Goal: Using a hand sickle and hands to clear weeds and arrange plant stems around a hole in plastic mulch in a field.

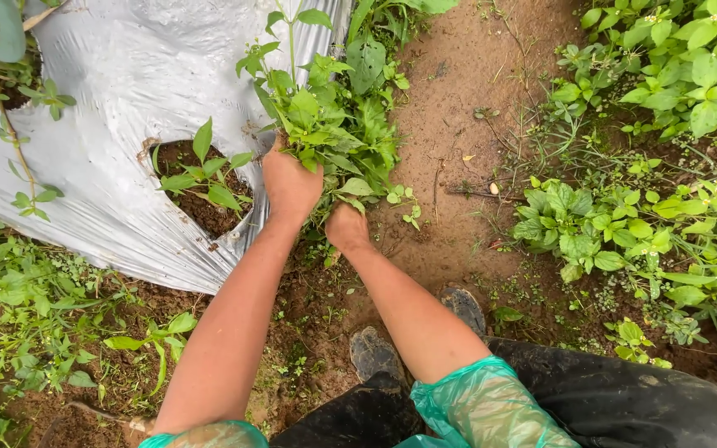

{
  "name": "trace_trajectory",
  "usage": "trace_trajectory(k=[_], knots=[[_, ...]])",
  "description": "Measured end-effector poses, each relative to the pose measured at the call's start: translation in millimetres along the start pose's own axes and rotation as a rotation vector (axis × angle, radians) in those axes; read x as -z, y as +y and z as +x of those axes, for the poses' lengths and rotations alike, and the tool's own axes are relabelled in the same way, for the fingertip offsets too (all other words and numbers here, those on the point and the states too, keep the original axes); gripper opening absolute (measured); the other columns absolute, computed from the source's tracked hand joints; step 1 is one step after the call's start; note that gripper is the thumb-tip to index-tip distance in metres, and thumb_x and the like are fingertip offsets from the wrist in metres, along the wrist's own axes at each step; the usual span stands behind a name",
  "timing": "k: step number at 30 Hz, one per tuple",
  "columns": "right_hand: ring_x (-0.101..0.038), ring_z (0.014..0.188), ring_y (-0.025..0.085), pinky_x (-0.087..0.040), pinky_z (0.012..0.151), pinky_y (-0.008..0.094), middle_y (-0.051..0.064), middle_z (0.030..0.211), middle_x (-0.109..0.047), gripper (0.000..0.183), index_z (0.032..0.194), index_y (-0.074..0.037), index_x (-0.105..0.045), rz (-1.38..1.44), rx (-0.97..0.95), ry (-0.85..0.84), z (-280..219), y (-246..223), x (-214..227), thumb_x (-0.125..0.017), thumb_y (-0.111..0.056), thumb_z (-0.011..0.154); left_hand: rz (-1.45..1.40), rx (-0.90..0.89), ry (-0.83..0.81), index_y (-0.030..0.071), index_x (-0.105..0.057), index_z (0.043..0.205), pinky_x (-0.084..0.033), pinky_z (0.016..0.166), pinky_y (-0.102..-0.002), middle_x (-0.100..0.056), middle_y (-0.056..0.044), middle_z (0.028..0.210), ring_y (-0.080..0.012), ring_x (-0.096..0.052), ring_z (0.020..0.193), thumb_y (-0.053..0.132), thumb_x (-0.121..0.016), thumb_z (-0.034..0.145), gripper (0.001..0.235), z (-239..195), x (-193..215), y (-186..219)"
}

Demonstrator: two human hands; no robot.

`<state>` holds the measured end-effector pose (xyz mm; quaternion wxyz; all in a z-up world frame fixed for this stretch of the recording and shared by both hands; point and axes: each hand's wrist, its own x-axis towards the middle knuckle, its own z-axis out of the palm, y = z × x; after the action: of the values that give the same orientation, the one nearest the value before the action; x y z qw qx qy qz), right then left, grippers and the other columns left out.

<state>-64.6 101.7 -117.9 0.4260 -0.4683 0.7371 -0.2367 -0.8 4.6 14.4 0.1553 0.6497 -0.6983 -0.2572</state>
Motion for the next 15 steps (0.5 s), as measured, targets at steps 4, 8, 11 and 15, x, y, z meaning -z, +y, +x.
trace_trajectory(k=[4,8,11,15], knots=[[-0.068,0.063,0.036,-0.052,0.052,0.04,0.024,0.074,-0.066,0.026,0.102,0.009,-0.065,-0.024,-0.002,-0.016,6.3,-8.2,4.6,-0.049,-0.011,0.1,0.012,0.031,-0.024,-0.005,-0.071,0.069,-0.028,0.129,-0.045,-0.06,-0.013,0.046,-0.033,-0.081,0.08,0.004,-0.076,0.092,0.025,13.2,-24.1,-23.7],[-0.069,0.064,0.035,-0.054,0.055,0.041,0.024,0.075,-0.067,0.026,0.103,0.009,-0.065,-0.058,-0.001,-0.046,11.0,-14.6,8.9,-0.05,-0.012,0.099,-0.06,0.049,-0.003,-0.007,-0.073,0.074,-0.029,0.126,-0.051,-0.063,-0.013,0.052,-0.036,-0.079,0.086,0.004,-0.076,0.092,0.021,8.9,-23.7,-25.0],[-0.069,0.065,0.035,-0.055,0.057,0.041,0.024,0.075,-0.068,0.027,0.103,0.009,-0.065,-0.078,0.001,-0.072,17.1,-20.1,11.7,-0.051,-0.013,0.099,-0.085,0.029,0.005,-0.006,-0.073,0.074,-0.029,0.125,-0.051,-0.063,-0.013,0.052,-0.035,-0.079,0.087,0.004,-0.076,0.092,0.021,15.4,-32.0,-40.8],[-0.069,0.066,0.034,-0.057,0.059,0.042,0.025,0.076,-0.068,0.027,0.104,0.01,-0.065,-0.124,0.002,-0.107,14.1,-18.0,21.7,-0.052,-0.014,0.099,-0.045,0.065,-0.033,-0.007,-0.073,0.076,-0.028,0.129,-0.049,-0.061,-0.013,0.049,-0.0328,-0.08,0.074,0.001,-0.077,0.092,0.018,12.0,-28.6,-28.2]])
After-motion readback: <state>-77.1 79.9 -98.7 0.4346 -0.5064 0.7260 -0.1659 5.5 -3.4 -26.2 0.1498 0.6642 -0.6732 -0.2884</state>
